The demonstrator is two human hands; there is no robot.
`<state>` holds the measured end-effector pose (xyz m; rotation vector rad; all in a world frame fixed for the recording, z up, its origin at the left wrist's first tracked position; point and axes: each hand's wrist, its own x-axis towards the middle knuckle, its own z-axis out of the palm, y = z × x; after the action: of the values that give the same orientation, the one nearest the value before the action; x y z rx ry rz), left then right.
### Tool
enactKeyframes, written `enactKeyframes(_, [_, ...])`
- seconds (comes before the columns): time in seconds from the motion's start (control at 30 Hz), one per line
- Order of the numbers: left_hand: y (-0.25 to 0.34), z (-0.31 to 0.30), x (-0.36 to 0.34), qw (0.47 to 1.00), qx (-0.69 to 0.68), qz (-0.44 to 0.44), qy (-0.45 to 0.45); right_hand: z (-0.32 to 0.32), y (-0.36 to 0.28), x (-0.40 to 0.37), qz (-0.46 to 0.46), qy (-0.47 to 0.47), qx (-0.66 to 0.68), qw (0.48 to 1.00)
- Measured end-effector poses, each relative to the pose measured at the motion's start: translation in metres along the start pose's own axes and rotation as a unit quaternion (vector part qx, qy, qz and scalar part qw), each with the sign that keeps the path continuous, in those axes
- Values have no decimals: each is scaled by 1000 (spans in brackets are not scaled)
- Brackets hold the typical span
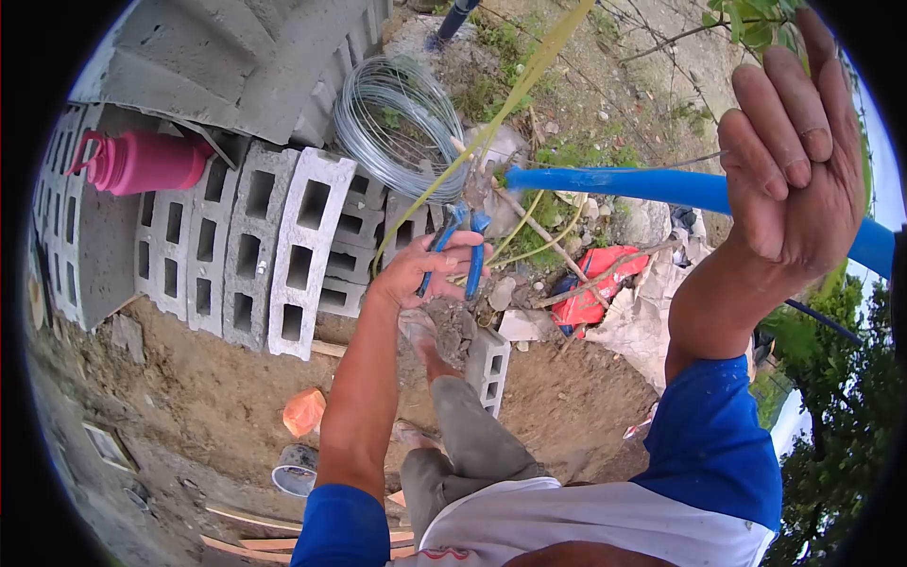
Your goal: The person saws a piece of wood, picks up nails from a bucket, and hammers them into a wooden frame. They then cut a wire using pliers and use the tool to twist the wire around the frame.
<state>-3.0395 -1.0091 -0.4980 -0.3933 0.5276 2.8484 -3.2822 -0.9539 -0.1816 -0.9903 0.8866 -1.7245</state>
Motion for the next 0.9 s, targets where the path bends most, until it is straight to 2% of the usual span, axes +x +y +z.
enactKeyframes(0.1, [15, -4, 8, 999, 39, -12, -14, -5, -21, -19, 22, -22, -49, 998])
enactKeyframes(0.2, [30, -5, 19, 992, 102, -71, 11, -2, -23, -33, 21, 7, -65, 998])
enactKeyframes(0.3, [36, -6, 27, 979, 171, -105, 38, -3, -29, -41, 5, 103, -78, 992])
enactKeyframes(0.4, [39, -3, 31, 979, 169, -106, 46, -5, -29, -50, 25, 94, -85, 992])
enactKeyframes(0.5, [42, -7, 42, 984, 140, -111, 26, -17, -27, -58, 20, 46, -45, 998])
enactKeyframes(0.6, [40, -12, 57, 981, 148, -123, 18, -12, -26, -66, 14, 166, -82, 983])
enactKeyframes(0.67, [36, -10, 63, 976, 169, -129, 38, -18, -29, -69, 5, 173, -109, 979])
enactKeyframes(0.8, [20, -16, 65, 986, 128, -104, 28, -37, -35, -72, -25, 217, -193, 957])
enactKeyframes(0.9, [4, -7, 59, 992, 100, -67, 48, -50, -31, -65, -19, 326, -250, 911])
